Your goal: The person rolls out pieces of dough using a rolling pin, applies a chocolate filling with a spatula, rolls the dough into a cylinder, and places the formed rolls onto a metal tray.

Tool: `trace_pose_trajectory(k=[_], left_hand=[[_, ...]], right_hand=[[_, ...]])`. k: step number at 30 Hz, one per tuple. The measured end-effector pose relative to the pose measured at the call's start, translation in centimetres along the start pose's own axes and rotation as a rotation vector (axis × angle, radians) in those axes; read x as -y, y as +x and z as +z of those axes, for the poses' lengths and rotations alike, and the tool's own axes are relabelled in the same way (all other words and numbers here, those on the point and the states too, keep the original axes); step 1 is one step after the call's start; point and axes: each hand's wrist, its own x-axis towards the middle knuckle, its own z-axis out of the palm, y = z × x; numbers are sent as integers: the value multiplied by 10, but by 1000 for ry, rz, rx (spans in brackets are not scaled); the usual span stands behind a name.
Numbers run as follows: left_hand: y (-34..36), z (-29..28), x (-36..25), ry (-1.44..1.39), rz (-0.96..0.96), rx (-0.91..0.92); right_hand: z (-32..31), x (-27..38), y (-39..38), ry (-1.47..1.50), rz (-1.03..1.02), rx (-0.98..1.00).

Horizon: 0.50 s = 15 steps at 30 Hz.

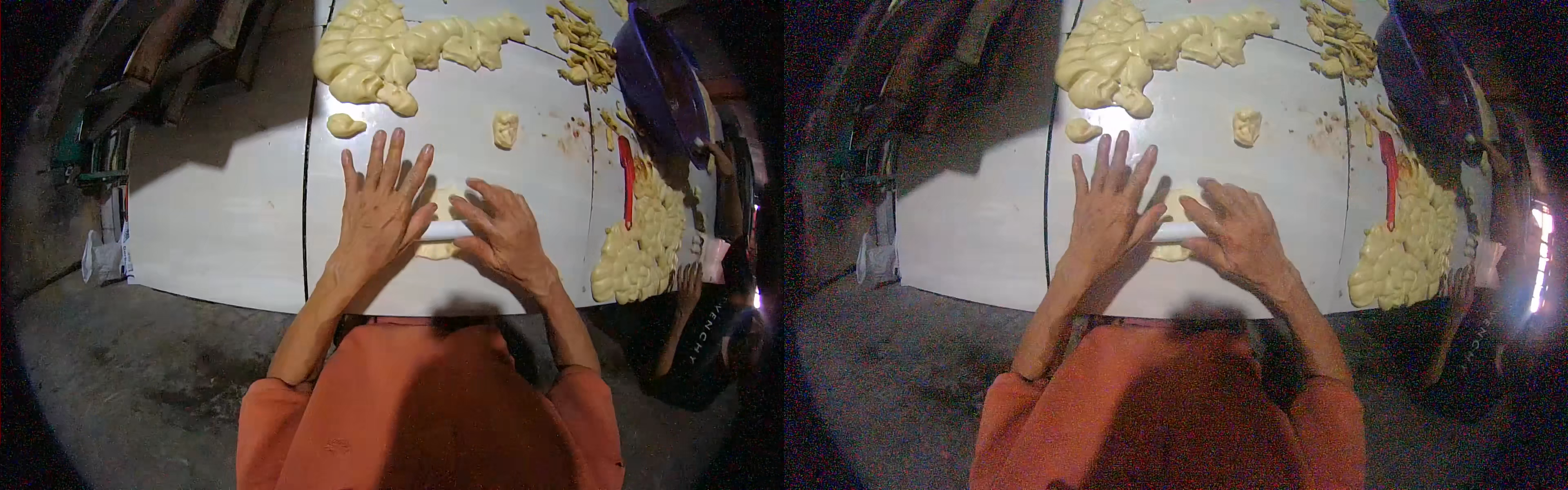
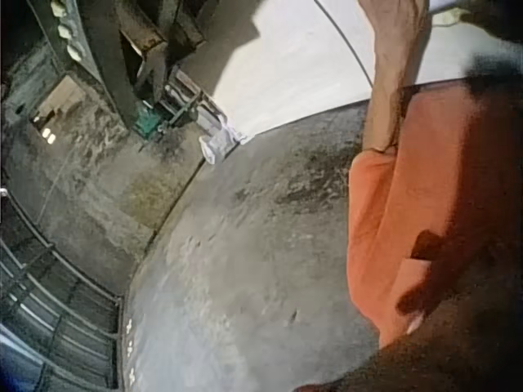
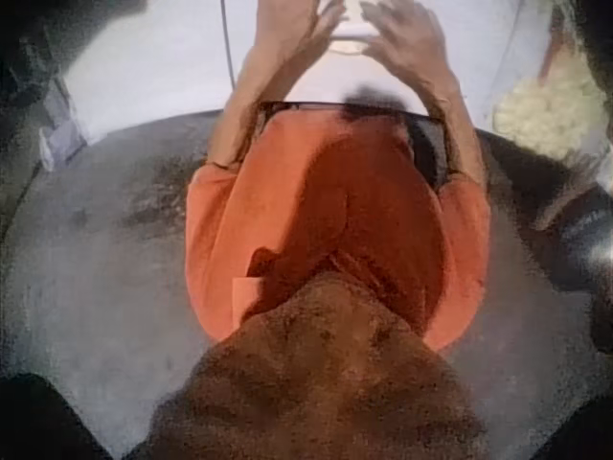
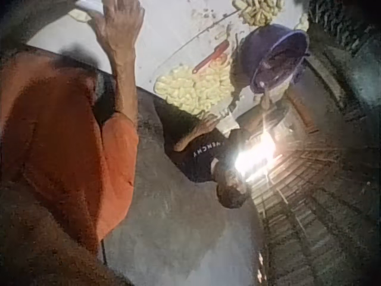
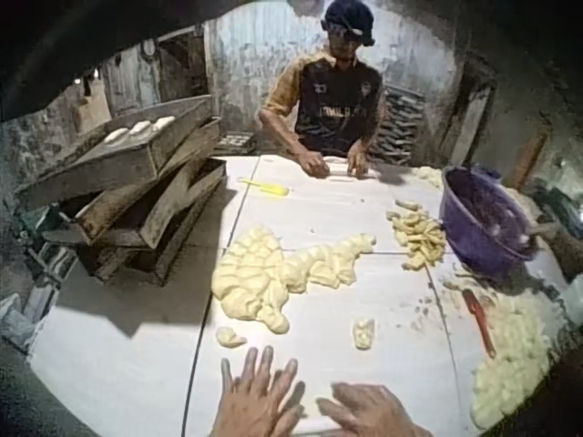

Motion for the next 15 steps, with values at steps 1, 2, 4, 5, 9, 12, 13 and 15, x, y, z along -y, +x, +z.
trace_pose_trajectory(k=[1, 2, 4, 5, 9, 12, 13, 15], left_hand=[[-5, 5, -4, 7, -29, 28], [-13, 7, -10, 9, -31, 33], [-31, 7, -22, 50, -139, 100], [-41, 11, -23, -21, -144, 81], [-94, 19, -42, -34, -151, 131], [-114, 12, -52, -71, -107, 154], [-118, 11, -53, -60, -79, 169], [-119, 7, -53, -56, -60, 110]], right_hand=[[7, 4, -4, 6, 0, 1], [15, 7, -8, -153, 78, 16], [28, 12, -21, -302, 157, 35], [33, 18, -33, -216, 206, 67], [50, 47, -85, -170, 257, 26], [60, 56, -112, -205, 211, -70], [61, 55, -115, -214, 187, -96], [55, 47, -115, -176, 174, -123]])
